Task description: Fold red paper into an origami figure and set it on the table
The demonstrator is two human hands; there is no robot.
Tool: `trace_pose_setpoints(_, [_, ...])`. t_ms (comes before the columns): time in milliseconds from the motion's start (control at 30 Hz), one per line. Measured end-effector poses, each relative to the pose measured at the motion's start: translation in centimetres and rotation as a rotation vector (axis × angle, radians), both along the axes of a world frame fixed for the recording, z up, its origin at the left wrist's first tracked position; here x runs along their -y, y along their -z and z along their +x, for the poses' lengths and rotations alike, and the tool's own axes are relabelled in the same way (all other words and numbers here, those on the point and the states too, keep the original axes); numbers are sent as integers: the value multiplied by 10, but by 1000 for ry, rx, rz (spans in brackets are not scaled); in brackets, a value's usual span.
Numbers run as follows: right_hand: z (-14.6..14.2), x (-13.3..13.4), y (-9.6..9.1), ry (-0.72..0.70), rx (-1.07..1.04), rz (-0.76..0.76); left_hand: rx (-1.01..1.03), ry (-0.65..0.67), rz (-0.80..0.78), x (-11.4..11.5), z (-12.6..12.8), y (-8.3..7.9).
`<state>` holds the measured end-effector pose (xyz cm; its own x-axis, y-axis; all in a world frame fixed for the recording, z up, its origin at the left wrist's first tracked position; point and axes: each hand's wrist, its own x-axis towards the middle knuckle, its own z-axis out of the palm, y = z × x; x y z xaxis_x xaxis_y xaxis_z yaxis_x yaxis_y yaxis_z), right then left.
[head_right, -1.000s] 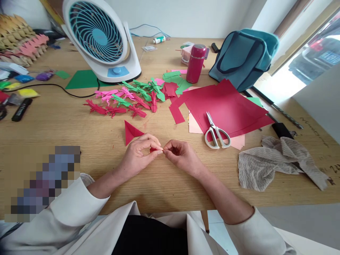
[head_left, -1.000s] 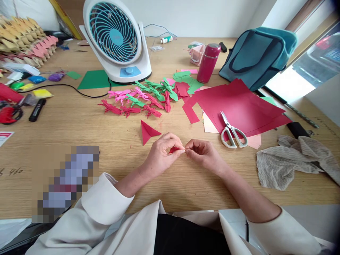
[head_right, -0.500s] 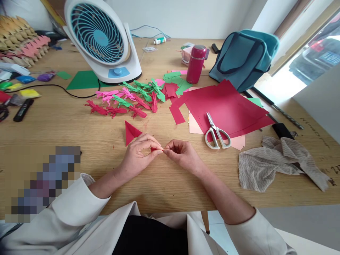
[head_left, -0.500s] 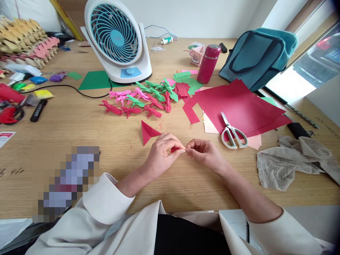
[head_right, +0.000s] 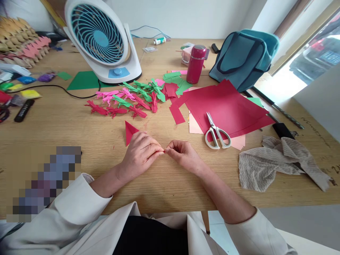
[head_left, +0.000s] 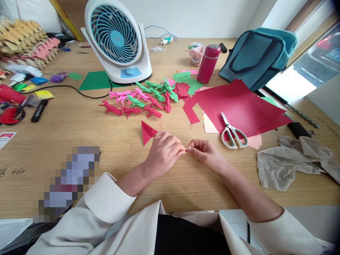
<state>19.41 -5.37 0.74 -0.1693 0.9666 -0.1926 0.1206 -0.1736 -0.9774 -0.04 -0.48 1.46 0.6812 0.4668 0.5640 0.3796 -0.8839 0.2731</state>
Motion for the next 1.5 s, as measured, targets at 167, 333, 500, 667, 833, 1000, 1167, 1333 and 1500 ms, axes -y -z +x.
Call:
trace_pose_setpoints(167, [0,0,0,-13,16,24,-76,-12,99,1,0,-1])
trace_pose_setpoints(333, [-1,1,-2,-1,22,29,-82,-28,77,2,0,-2])
trace_pose_setpoints(500, [-2,1,-5,36,-3,78,-65,-62,32,3,0,-2])
trace_pose_setpoints(667, [-4,4,1,68,39,213,-43,-84,7,4,0,-1])
trace_pose_setpoints(833, [-6,5,2,56,118,239,-1,-86,-7,4,0,0])
trace_pose_setpoints(1000, [-6,5,-1,55,132,206,27,-113,-23,5,-1,0])
trace_pose_setpoints(1167, [-8,6,-3,73,233,246,5,-128,-6,6,-1,0])
trace_pose_setpoints(1333, [-10,7,-5,77,324,361,-2,-131,-18,6,1,3])
trace_pose_setpoints(1500, [-10,8,-5,45,373,437,11,-115,-73,7,3,5])
